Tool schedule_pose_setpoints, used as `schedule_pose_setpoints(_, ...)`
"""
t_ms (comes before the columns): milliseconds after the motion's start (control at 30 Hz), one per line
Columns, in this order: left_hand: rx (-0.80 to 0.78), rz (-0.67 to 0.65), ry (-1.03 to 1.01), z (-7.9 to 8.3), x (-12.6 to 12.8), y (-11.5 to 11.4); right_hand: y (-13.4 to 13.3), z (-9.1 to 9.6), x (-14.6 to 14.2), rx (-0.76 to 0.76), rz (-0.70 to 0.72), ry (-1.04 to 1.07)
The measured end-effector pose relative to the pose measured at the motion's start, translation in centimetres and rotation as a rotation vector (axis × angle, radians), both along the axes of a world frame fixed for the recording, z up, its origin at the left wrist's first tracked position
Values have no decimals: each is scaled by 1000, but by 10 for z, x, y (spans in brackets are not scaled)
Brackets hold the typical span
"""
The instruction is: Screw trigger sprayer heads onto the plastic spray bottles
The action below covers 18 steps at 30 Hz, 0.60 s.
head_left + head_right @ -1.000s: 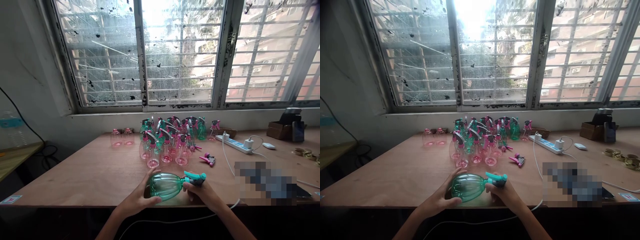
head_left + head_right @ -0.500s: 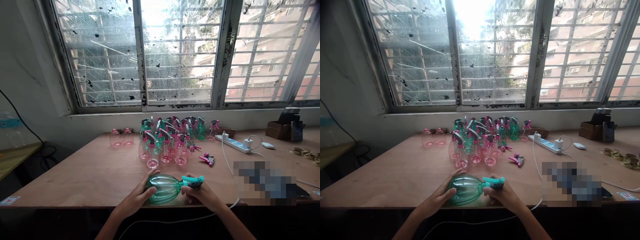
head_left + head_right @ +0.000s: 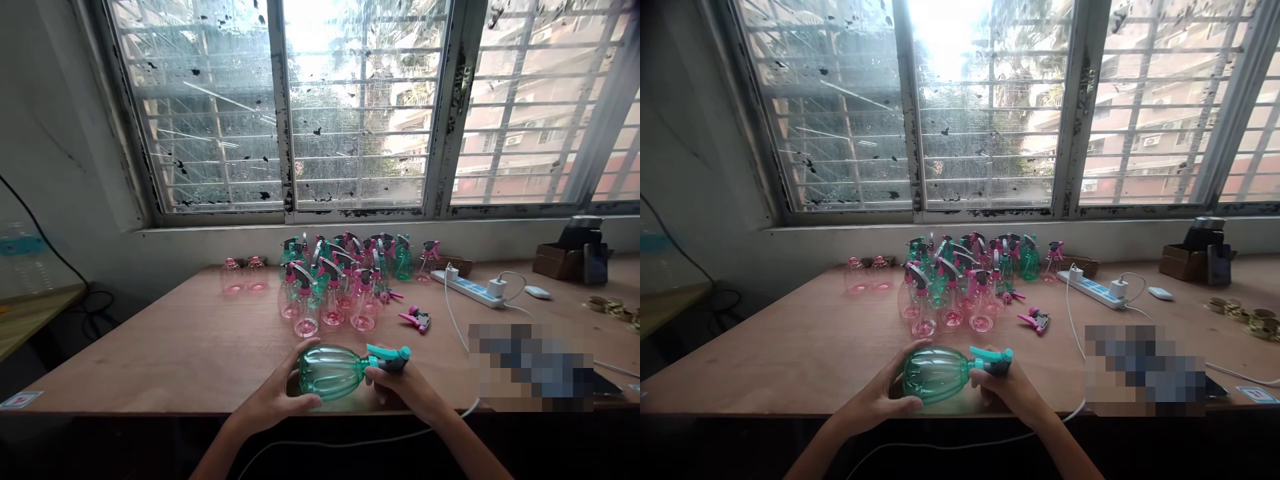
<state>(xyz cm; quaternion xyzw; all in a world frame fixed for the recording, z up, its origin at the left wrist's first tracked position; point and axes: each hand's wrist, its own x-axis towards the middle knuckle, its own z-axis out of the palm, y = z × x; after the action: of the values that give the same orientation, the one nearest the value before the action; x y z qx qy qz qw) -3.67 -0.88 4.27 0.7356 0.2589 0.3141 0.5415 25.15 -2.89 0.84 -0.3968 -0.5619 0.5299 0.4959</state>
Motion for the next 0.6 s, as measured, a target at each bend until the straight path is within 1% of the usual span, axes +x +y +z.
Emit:
schedule_pose_setpoints(100,13,9,21,1,-2,1,-1,2,0,6,43,-42)
schedule_pose_setpoints(267,102,62,81,4,-5,2,-4,6,-1,4,92,-74)
schedule_pose_setpoints(367,96,84,102,3,-5,2,-5,7,-1,18,89,-94)
schedule_pose_setpoints(600,33,73,68,3,-2,0,-3,5,0,13,61,-57)
